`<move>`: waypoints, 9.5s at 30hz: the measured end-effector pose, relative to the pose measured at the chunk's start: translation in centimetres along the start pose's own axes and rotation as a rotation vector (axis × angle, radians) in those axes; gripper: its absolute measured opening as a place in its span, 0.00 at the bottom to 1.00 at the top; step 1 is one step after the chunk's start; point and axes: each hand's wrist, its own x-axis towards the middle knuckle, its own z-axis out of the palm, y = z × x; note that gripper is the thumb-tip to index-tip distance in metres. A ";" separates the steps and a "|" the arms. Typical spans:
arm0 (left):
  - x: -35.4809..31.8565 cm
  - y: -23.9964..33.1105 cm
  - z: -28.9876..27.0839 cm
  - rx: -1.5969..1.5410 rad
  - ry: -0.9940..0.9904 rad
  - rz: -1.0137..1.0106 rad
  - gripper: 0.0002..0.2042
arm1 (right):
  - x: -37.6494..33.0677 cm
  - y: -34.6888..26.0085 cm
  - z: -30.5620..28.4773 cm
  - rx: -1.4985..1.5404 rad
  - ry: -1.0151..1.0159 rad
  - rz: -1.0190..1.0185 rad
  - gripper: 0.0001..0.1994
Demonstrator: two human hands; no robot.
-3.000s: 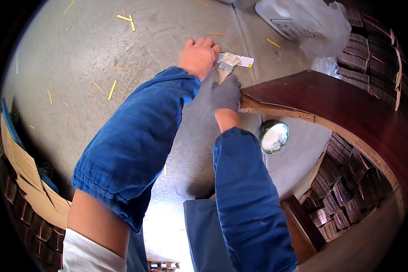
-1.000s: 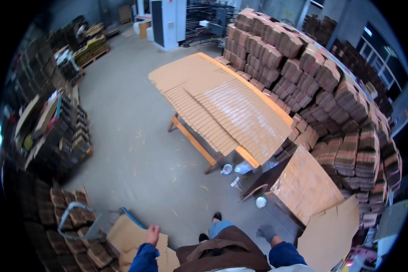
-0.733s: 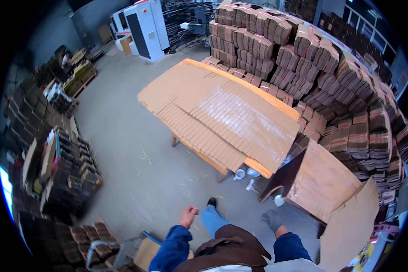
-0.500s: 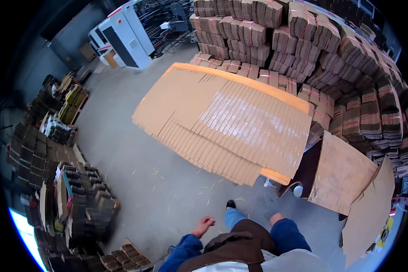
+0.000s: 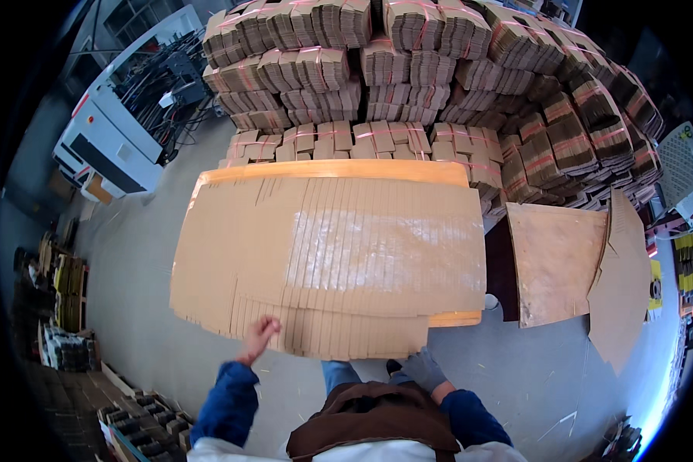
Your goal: The person applies a white adhesive substance to a large flat piece of cardboard using a brush. They repeatedly dip the brush into a small container to reload the adhesive and spread it across the surface. The person then lifts the treated cardboard and places it onto a stack of similar sheets.
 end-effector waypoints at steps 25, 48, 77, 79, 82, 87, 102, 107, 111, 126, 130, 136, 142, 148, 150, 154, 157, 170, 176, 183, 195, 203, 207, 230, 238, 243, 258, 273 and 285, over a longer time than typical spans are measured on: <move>58.4 17.2 7.3 1.060 -0.515 0.375 0.35 | 15.0 -16.7 -0.1 1.298 0.451 0.985 0.29; 57.3 18.5 9.4 1.170 -0.534 0.370 0.35 | 15.6 -16.9 -1.8 1.407 0.303 1.127 0.21; 60.5 16.5 9.0 0.756 -0.651 0.091 0.38 | 15.8 -14.6 -4.6 2.531 1.631 1.042 0.22; 60.3 16.5 9.0 0.742 -0.638 0.098 0.37 | 16.1 -13.9 -4.5 2.509 1.700 1.181 0.19; 62.1 14.6 6.4 0.696 -0.623 0.268 0.33 | 16.9 -14.0 -2.5 2.321 1.639 1.199 0.20; 58.9 17.6 9.2 0.842 -0.619 0.157 0.31 | 17.0 -14.8 -0.2 2.499 1.636 1.119 0.30; 58.0 17.1 8.5 1.026 -0.566 0.348 0.39 | 15.8 -15.4 1.4 2.655 1.608 1.111 0.27; 57.4 17.5 8.8 1.005 -0.548 0.368 0.38 | 15.3 -15.9 1.5 2.493 1.488 1.141 0.35; 57.1 17.8 8.7 0.996 -0.530 0.398 0.37 | 14.7 -16.4 1.5 2.163 1.218 1.148 0.32; 56.8 18.8 7.4 0.947 -0.443 0.451 0.36 | 15.0 -14.1 -2.7 2.413 1.423 1.159 0.30; 56.7 18.9 6.6 0.930 -0.405 0.450 0.37 | 15.6 -11.6 -5.3 2.350 1.368 1.213 0.29; 57.7 18.0 5.4 0.991 -0.310 0.478 0.39 | 16.8 -8.4 -7.5 2.283 1.313 1.139 0.29; 58.2 17.4 3.3 0.948 -0.228 0.394 0.38 | 17.3 -5.1 -6.1 2.248 1.144 1.169 0.28; 58.6 16.9 2.4 0.897 -0.144 0.370 0.35 | 17.7 -1.2 -6.7 2.237 1.176 1.138 0.23; 58.9 16.7 1.6 0.898 -0.115 0.359 0.35 | 17.9 0.3 -6.9 2.215 1.112 1.126 0.22; 59.1 16.3 0.2 0.933 -0.056 0.333 0.35 | 18.8 3.7 -7.5 2.170 1.081 1.165 0.20; 60.1 14.8 -2.5 0.918 -0.002 0.303 0.36 | 20.2 6.3 -9.3 2.148 0.996 1.183 0.20; 58.6 10.1 -12.5 0.885 0.243 0.117 0.36 | 27.6 17.2 -13.8 2.106 0.673 0.901 0.16; 56.0 7.6 -16.5 0.840 0.337 0.050 0.38 | 32.5 20.5 -16.5 2.118 0.561 0.995 0.20; 52.7 5.1 -20.9 0.828 0.446 -0.050 0.39 | 38.4 23.5 -18.6 2.019 0.415 0.923 0.21; 49.9 1.2 -24.0 0.772 0.558 -0.119 0.42 | 46.9 27.9 -23.9 1.270 0.065 0.964 0.30; 49.4 0.9 -24.4 0.836 0.523 -0.166 0.42 | 41.3 15.6 -22.4 0.029 0.429 0.123 0.22; 48.6 1.6 -22.9 0.843 0.713 -0.188 0.34 | 40.4 12.0 -19.7 -0.003 0.246 0.026 0.21; -15.7 -20.9 -10.6 0.594 1.357 -0.789 0.28 | 39.3 9.2 -19.9 0.178 0.160 0.212 0.26; -12.2 -15.9 -5.2 0.415 1.063 -0.119 0.10 | 19.8 -1.5 -15.9 0.451 0.232 0.157 0.22; -5.4 -8.2 3.6 0.159 0.552 0.182 0.08 | 5.8 -4.4 -16.2 0.654 0.013 0.454 0.20; 17.2 10.0 38.9 0.742 -0.018 0.704 0.21 | -32.7 2.5 -6.3 0.724 0.076 1.166 0.23; -1.0 9.5 75.8 0.219 -1.014 0.172 0.12 | -52.5 21.8 -7.5 1.256 0.783 1.547 0.22; -7.0 14.8 103.3 0.133 -1.036 -0.409 0.25 | -65.8 39.4 -12.4 0.773 0.906 1.658 0.25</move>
